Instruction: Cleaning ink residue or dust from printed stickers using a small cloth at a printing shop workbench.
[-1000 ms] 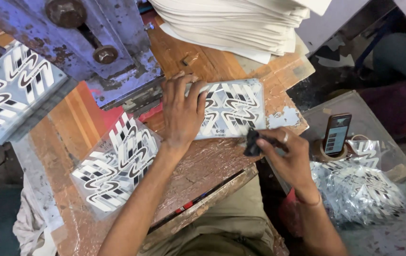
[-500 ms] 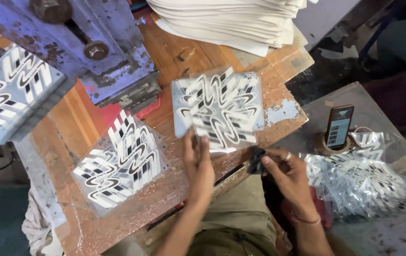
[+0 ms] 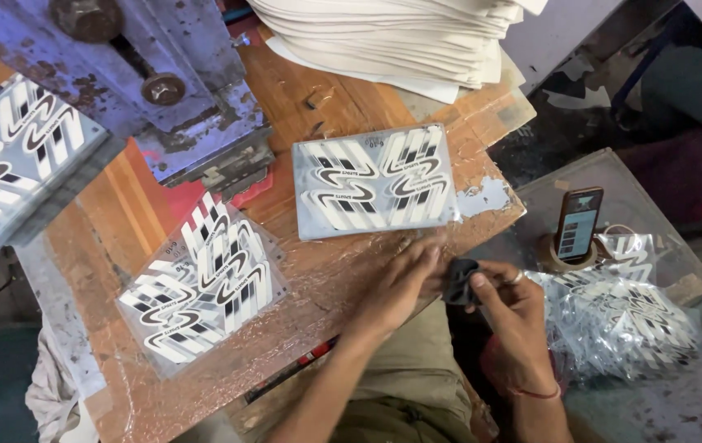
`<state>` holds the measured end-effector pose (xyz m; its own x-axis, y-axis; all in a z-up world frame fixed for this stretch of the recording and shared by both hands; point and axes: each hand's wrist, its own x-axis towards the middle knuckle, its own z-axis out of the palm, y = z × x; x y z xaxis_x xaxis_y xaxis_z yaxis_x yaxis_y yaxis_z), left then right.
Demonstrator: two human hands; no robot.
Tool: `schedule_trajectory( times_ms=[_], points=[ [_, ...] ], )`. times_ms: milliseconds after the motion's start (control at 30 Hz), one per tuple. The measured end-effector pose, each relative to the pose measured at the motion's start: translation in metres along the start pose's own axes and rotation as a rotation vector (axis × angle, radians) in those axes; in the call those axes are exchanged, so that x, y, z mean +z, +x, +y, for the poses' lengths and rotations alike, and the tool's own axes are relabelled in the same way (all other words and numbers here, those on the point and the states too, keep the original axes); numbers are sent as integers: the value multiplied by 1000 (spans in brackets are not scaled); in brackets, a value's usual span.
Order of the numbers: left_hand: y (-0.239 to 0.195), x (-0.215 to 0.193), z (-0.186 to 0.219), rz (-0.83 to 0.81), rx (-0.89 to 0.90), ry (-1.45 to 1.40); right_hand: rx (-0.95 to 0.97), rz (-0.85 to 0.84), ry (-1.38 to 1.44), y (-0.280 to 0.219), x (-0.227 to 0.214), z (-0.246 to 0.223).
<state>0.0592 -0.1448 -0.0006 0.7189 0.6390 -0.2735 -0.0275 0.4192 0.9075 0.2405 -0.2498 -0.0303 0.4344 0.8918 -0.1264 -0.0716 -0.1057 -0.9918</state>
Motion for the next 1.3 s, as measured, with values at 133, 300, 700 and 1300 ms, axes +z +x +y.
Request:
schedule_trajectory(
  times_ms=[133,300,700,1300],
  points=[
    [-37,-29,54,130,110,488,-7,72,-12,5,3,-33],
    [27,-92,88,710,650,1417,-418,-43,-364,59,54,-96],
    [54,-117,62,677,652,1393,-909,-257,-877,135,119,-78],
    [66,-116,51,627,550,1471,-760,93,-787,113,75,-76]
  ],
)
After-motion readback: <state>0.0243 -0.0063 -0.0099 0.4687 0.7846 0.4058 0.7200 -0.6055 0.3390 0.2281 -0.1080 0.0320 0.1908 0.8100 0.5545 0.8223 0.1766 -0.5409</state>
